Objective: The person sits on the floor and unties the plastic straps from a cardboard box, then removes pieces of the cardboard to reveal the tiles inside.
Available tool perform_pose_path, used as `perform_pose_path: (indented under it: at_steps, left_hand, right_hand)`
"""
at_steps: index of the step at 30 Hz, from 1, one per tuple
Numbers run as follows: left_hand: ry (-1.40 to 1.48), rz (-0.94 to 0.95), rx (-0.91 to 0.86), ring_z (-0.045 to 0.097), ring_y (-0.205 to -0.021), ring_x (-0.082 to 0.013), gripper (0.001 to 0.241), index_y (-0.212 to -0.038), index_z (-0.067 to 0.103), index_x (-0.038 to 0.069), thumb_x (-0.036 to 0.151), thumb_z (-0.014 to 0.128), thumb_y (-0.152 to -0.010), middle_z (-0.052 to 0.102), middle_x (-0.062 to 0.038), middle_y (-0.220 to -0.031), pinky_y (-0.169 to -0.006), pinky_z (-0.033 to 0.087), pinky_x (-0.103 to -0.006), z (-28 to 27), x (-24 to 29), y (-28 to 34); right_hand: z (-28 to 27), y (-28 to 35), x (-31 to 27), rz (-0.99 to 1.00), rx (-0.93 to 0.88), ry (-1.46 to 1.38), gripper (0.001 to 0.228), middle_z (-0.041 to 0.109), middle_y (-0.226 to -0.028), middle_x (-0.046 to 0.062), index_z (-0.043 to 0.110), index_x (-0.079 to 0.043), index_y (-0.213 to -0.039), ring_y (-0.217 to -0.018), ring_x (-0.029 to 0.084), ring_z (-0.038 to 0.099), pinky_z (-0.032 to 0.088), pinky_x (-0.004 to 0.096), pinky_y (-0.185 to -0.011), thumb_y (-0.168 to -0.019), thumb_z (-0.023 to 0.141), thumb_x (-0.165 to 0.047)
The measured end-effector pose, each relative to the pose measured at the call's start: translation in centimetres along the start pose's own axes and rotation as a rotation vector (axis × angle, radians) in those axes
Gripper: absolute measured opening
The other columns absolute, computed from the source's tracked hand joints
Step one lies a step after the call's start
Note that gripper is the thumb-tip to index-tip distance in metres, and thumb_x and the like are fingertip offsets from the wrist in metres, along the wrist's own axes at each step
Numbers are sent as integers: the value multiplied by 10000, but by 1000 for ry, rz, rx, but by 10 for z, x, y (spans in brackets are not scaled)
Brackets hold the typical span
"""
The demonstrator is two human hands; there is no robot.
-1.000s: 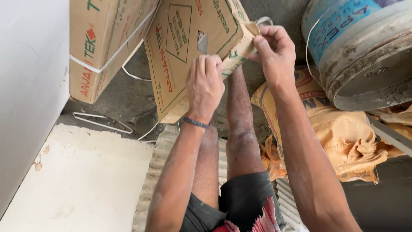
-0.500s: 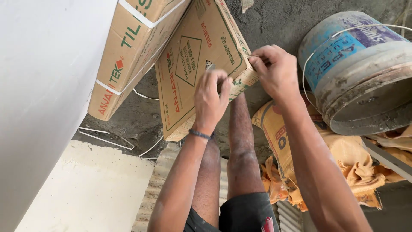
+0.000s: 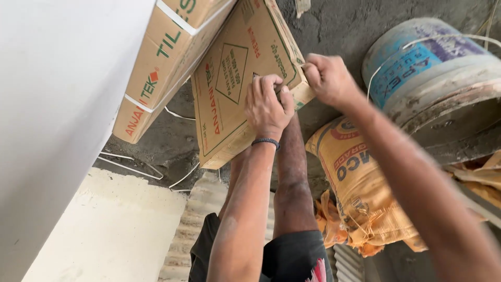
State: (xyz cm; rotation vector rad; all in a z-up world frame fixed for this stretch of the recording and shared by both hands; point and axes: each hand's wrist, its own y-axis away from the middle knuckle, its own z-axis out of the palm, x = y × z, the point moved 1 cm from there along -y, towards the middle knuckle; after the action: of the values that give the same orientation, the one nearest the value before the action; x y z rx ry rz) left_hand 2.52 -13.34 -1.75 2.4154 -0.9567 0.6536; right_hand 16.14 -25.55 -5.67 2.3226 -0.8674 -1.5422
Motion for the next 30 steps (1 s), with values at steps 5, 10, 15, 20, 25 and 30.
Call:
perform_pose_path:
  at_steps: [5,10,15,20,25,30]
  left_hand:
    - [-5,-10,-3,621,-947,-310,217,-1032,548,166,357,553,-930,575,-68,-995,-801,524,-464,1,-1,1]
    - [-30,-13,5,619,-881,-304,205,-1007,538,170,346,545,-903,561,-62,-949,-749,503,-465,7,-6,1]
    - [-24,-15,-30,624,-884,-281,190,-1023,528,161,320,539,-919,562,-53,-942,-754,508,-447,9,-7,0]
    - [-46,-9,-12,613,-895,-308,202,-1039,529,143,298,549,-911,566,-79,-963,-756,500,-454,2,-1,-1]
    - [-21,-5,-6,615,-913,-310,184,-1015,513,150,296,554,-910,552,-70,-940,-802,506,-469,6,-7,1]
    - [-46,-2,9,612,-901,-322,204,-1029,524,149,303,554,-899,571,-75,-953,-777,497,-470,4,-1,-1]
  right_hand:
    - [66,19,23,238,451,-544,266,677,-939,155,663,-16,-884,-839,282,623,524,452,-776,-1054,489,-124]
    - [60,26,25,569,681,-1429,236,655,-1017,89,615,-48,-1057,-932,200,669,599,371,-841,-1064,482,-243]
    - [-30,-2,15,99,238,-436,306,627,-1139,81,646,-52,-1222,-961,174,601,525,320,-881,-997,758,-227]
    - [-35,-35,17,56,-99,-277,479,730,-1114,54,750,-121,-1212,-996,184,679,544,321,-851,-782,908,-260]
    - [-35,-38,17,-49,-146,19,147,760,-981,117,771,-96,-1011,-869,286,744,589,400,-809,-930,770,-218]
    - [-22,-46,20,-204,-160,189,224,691,-855,196,640,-13,-889,-814,405,671,552,486,-743,-995,615,-208]
